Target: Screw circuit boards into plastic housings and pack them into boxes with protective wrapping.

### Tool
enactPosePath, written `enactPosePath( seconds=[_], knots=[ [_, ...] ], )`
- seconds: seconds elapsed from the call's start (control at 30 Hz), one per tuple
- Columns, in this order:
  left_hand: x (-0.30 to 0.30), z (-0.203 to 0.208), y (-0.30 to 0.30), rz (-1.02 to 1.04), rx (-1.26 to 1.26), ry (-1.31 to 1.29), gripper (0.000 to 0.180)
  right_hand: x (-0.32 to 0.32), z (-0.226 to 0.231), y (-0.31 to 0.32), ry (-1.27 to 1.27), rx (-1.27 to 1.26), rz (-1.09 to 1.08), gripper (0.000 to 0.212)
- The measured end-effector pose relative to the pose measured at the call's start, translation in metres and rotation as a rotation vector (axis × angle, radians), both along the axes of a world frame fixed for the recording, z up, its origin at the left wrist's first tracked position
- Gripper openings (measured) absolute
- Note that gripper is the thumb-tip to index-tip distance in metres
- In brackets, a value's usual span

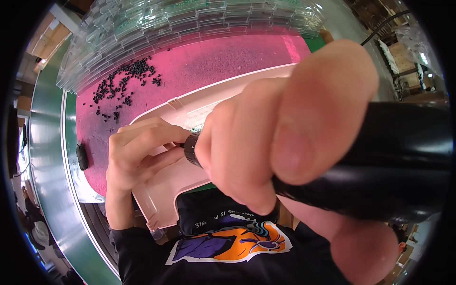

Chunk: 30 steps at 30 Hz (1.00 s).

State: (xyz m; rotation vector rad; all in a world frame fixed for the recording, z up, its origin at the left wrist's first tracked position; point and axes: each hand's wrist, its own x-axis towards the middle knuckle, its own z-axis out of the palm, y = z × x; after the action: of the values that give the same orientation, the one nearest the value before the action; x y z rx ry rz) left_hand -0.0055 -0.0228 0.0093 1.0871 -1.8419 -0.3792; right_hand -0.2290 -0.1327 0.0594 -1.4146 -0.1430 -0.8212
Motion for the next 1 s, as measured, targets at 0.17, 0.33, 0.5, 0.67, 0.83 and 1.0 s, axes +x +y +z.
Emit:
enactPosePath(
  seconds=[0.17,0.33,0.5,0.67,0.83,1.0],
  knots=[
    [0.001,-0.002,0.001,-0.036,-0.016,-0.035,0.025,0.007,-0.005,0.008,0.046,0.025,-0.031,0.058],
    [0.001,0.001,0.001,0.001,-0.004,-0.054,0.022,0.035,-0.008,0.013,0.095,0.046,-0.059,0.059],
    [0.005,0.007,0.002,0.184,0.028,-0.038,0.016,0.016,0.0,0.02,0.146,0.066,-0.08,0.061],
    [0.006,-0.001,0.0,0.288,0.116,0.042,0.012,0.044,-0.013,0.005,0.201,0.086,-0.085,0.063],
    [0.007,0.001,0.0,0.384,0.198,0.171,0.009,0.053,-0.009,0.004,0.236,0.097,-0.057,0.063],
    [0.007,0.005,0.005,0.408,0.252,0.173,0.007,0.069,-0.012,0.017,0.215,-0.011,-0.28,0.063]
  ],
)
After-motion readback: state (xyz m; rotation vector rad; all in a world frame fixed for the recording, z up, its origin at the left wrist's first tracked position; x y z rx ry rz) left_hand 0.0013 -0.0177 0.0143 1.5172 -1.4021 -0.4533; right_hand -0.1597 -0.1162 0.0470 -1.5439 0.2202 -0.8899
